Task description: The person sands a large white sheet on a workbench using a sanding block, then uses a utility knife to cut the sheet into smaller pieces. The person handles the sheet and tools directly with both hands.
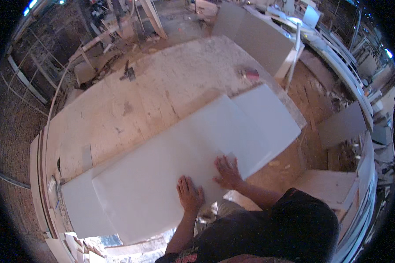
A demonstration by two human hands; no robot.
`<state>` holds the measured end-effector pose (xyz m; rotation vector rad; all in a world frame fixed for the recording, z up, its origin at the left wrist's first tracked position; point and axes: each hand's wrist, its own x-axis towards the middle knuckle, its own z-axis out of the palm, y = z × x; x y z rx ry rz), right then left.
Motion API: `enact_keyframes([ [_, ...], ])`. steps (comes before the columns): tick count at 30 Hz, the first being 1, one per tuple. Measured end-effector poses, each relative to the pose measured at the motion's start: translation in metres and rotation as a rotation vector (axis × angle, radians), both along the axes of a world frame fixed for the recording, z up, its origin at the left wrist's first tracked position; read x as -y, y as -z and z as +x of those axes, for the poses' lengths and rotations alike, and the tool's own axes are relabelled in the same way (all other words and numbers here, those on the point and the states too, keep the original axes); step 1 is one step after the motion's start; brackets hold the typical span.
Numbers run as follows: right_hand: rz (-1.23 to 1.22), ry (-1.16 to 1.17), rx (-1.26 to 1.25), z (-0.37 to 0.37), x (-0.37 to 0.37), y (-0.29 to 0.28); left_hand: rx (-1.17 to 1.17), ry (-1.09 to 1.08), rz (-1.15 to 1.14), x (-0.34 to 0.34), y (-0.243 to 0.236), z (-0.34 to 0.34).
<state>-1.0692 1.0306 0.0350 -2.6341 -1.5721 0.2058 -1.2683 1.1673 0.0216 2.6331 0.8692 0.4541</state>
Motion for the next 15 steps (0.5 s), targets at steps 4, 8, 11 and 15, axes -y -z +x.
enact_keyframes([
  [4, 0.029, 0.08, 0.001, -0.025, 0.063, 0.017, -0.025, 0.007, -0.02, 0.0, -0.003, 0.001],
  [8, 0.012, 0.094, -0.085, -0.019, 0.062, 0.001, -0.045, -0.001, -0.023, 0.003, -0.001, 0.0],
  [11, 0.031, 0.08, -0.052, 0.014, 0.032, 0.003, -0.059, -0.025, -0.028, -0.001, 0.002, 0.007],
  [15, 0.125, 0.029, -0.011, 0.083, -0.051, 0.022, -0.157, -0.041, -0.061, 0.0, -0.002, 0.009],
])
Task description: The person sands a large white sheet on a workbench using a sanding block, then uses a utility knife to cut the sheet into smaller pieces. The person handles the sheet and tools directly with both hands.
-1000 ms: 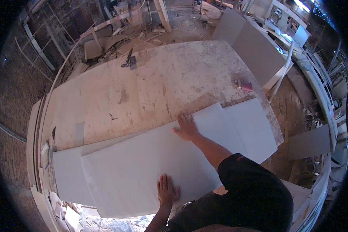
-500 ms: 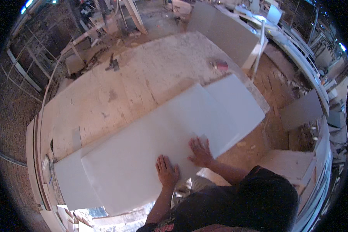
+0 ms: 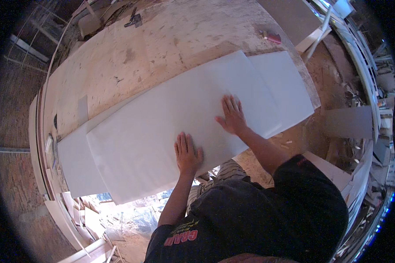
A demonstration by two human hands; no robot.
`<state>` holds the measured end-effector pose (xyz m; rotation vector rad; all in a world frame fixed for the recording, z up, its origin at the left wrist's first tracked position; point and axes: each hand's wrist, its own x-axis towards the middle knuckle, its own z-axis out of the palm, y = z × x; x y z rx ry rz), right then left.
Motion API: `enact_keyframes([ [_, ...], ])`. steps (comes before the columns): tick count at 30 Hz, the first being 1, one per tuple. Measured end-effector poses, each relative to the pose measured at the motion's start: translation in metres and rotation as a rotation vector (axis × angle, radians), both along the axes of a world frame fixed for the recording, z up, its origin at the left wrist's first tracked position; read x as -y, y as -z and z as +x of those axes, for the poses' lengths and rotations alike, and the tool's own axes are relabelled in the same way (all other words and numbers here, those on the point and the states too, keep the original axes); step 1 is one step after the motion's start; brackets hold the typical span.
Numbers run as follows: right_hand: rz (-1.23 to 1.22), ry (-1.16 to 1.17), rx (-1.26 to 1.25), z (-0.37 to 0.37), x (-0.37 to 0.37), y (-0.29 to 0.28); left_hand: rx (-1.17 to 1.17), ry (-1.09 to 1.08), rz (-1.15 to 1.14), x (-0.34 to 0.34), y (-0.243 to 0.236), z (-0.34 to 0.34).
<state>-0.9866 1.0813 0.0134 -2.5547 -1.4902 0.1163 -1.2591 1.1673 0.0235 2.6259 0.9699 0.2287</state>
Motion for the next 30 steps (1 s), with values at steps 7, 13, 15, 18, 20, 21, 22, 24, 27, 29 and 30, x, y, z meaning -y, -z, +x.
enact_keyframes([
  [7, 0.077, -0.086, 0.056, 0.109, -0.146, 0.011, -0.138, -0.014, 0.004, 0.001, -0.002, 0.003],
  [13, -0.053, -0.086, 0.058, 0.149, -0.198, 0.006, -0.066, -0.012, 0.0, 0.002, -0.008, 0.005],
  [15, 0.069, -0.056, 0.145, 0.15, -0.184, 0.018, -0.046, 0.011, 0.019, -0.002, -0.006, 0.009],
  [18, 0.137, -0.036, 0.077, 0.124, -0.137, 0.013, -0.051, 0.009, 0.048, 0.0, 0.0, 0.005],
  [20, 0.099, 0.005, 0.028, 0.099, -0.086, 0.002, -0.051, 0.008, 0.062, 0.001, 0.004, 0.003],
  [21, 0.056, 0.038, 0.028, 0.085, -0.059, 0.001, -0.049, 0.008, 0.067, 0.001, 0.007, 0.002],
  [22, 0.012, 0.075, 0.029, 0.072, -0.031, -0.002, -0.044, 0.01, 0.07, 0.001, 0.01, 0.002],
  [24, -0.051, 0.166, -0.02, 0.045, 0.02, -0.014, -0.041, 0.026, 0.082, 0.004, 0.009, 0.004],
  [27, -0.073, 0.277, -0.015, 0.012, 0.087, -0.017, -0.04, 0.05, 0.093, 0.004, 0.001, 0.008],
  [29, -0.051, 0.319, -0.008, -0.003, 0.119, -0.015, -0.046, 0.05, 0.1, 0.005, 0.001, 0.009],
  [30, -0.033, 0.333, -0.017, -0.01, 0.132, -0.014, -0.052, 0.046, 0.107, 0.006, 0.002, 0.008],
])
